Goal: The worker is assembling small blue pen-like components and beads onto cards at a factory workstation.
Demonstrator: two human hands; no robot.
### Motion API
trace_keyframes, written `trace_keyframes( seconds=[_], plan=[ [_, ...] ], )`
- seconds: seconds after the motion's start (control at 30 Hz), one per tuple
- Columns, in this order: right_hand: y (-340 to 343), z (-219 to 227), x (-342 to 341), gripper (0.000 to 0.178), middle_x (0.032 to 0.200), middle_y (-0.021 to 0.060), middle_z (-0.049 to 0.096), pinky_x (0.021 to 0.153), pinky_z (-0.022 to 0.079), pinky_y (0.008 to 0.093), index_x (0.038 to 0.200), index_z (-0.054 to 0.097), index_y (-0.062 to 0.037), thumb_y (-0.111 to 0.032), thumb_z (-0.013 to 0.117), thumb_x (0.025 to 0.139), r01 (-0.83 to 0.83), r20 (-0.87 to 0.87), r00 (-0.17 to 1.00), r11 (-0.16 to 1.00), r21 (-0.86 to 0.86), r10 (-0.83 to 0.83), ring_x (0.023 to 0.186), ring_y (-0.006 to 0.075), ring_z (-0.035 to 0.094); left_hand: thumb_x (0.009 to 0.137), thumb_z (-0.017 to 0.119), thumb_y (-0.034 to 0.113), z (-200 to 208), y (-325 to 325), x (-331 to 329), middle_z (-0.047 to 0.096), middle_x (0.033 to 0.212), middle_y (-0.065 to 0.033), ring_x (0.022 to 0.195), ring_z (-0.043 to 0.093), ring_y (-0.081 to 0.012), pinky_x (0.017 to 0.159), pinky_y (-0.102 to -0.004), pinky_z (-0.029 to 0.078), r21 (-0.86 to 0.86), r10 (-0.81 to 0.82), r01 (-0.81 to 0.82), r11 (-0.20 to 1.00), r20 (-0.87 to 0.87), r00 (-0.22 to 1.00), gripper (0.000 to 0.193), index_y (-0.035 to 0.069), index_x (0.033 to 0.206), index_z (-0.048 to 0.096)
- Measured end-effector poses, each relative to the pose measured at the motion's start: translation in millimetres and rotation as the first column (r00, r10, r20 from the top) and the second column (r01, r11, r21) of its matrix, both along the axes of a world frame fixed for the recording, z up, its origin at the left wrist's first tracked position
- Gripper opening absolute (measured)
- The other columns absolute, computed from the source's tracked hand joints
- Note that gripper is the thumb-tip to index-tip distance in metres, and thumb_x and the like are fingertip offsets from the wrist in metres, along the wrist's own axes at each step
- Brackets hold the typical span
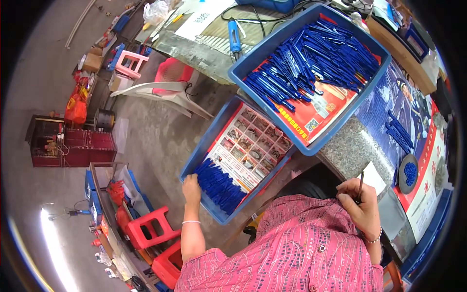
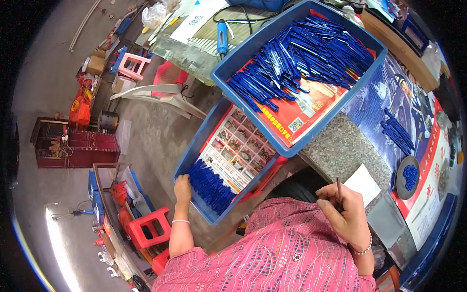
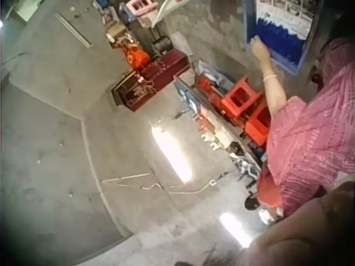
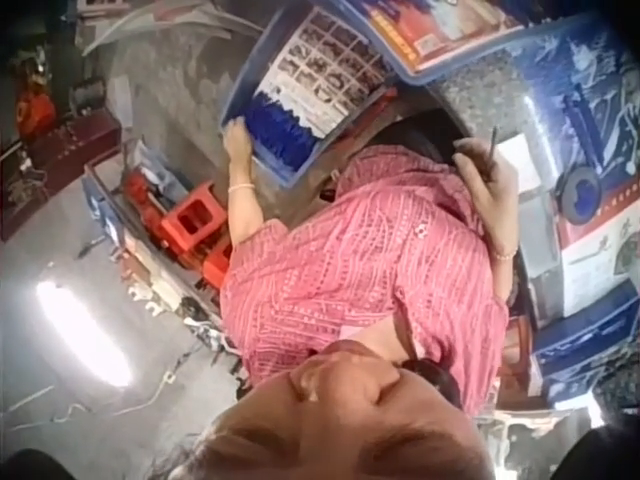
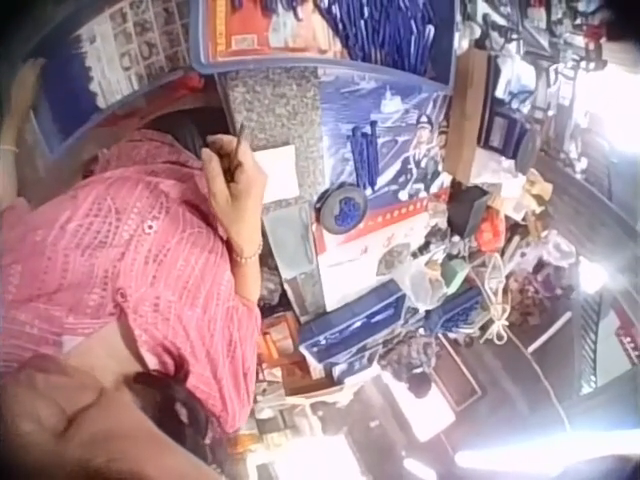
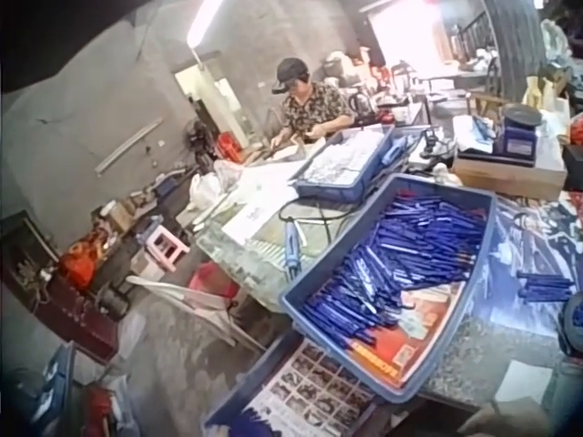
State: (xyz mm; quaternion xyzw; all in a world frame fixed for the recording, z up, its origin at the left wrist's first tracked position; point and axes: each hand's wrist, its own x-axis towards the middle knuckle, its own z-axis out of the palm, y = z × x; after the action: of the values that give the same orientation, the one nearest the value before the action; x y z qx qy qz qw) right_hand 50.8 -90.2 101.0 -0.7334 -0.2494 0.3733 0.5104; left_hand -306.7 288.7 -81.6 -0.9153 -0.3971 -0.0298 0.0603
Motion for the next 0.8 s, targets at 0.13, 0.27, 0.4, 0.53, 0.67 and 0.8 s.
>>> trace_keyframes(
  seconds=[0.13,0.27,0.4,0.53,0.67,0.8],
  plan=[
    [2,1,-2,0.012,0.074,0.0017,0.058,0.056,0.04,0.0186,0.09,0.059,0.0017,0.0,0.059,0.078,-0.039,0.022,0.999,0.998,-0.048,0.04,0.063,0.0047,0.051,0.08,0.055,0.008,35,-14,39,0.06,0.085,-0.0154,0.08,0.058,-0.0317,0.071,-0.0389,0.047,0.05,-0.028,0.021,0.999,0.151,0.988,0.014,0.002,0.092,0.06],
    [-6,-5,-5,0.013,0.073,0.0025,0.058,0.054,0.039,0.0204,0.09,0.06,0.001,0.0,0.062,0.077,-0.032,0.07,0.997,0.999,-0.012,0.033,0.06,0.0059,0.05,0.083,0.051,-0.003,123,-66,137,0.061,0.094,-0.0108,0.082,0.061,-0.0171,0.073,-0.0264,0.047,-0.34,-0.003,0.265,0.902,0.609,0.793,0.019,-0.001,0.1,0.06],
    [-6,4,-3,0.012,0.071,0.0057,0.057,0.052,0.04,0.0237,0.087,0.06,0.0006,0.0,0.062,0.075,-0.057,0.178,0.982,0.998,-0.01,0.058,0.055,0.0111,0.051,0.082,0.046,-0.003,236,-158,215,0.06,0.086,-0.0164,0.072,0.059,-0.0246,0.068,-0.0323,0.048,-0.323,-0.21,0.758,0.567,0.833,0.512,0.01,-0.001,0.076,0.054],
    [-11,8,-9,0.013,0.072,0.007,0.058,0.051,0.04,0.0241,0.086,0.06,-0.0004,0.001,0.061,0.073,-0.069,0.226,0.973,0.996,0.049,0.056,0.055,0.0138,0.052,0.084,0.055,0.021,290,-214,255,0.057,0.085,-0.0158,0.075,0.058,-0.0305,0.062,-0.0422,0.05,-0.037,0.401,0.965,-0.26,0.905,0.143,0.011,0.011,0.088,0.052],
    [-29,9,-9,0.013,0.072,0.0056,0.058,0.053,0.041,0.0227,0.086,0.06,0.0001,0.001,0.061,0.074,0.007,0.188,0.982,1.0,-0.01,-0.005,0.057,0.0109,0.052,0.085,0.058,0.022,300,-229,275,0.061,0.095,-0.0196,0.078,0.058,-0.0311,0.066,-0.0319,0.049,0.069,0.5,0.906,-0.417,0.85,0.165,0.024,0.02,0.109,0.056],
    [-34,2,-11,0.012,0.072,0.005,0.058,0.053,0.04,0.022,0.086,0.06,0.0003,0.001,0.061,0.074,0.005,0.138,0.99,0.997,-0.082,0.007,0.058,0.0097,0.052,0.088,0.052,0.015,274,-233,296,0.061,0.085,-0.0182,0.069,0.058,-0.0272,0.063,-0.0306,0.049,0.529,0.348,0.847,-0.056,0.805,-0.48,0.029,0.013,0.117,0.051]
  ],
)
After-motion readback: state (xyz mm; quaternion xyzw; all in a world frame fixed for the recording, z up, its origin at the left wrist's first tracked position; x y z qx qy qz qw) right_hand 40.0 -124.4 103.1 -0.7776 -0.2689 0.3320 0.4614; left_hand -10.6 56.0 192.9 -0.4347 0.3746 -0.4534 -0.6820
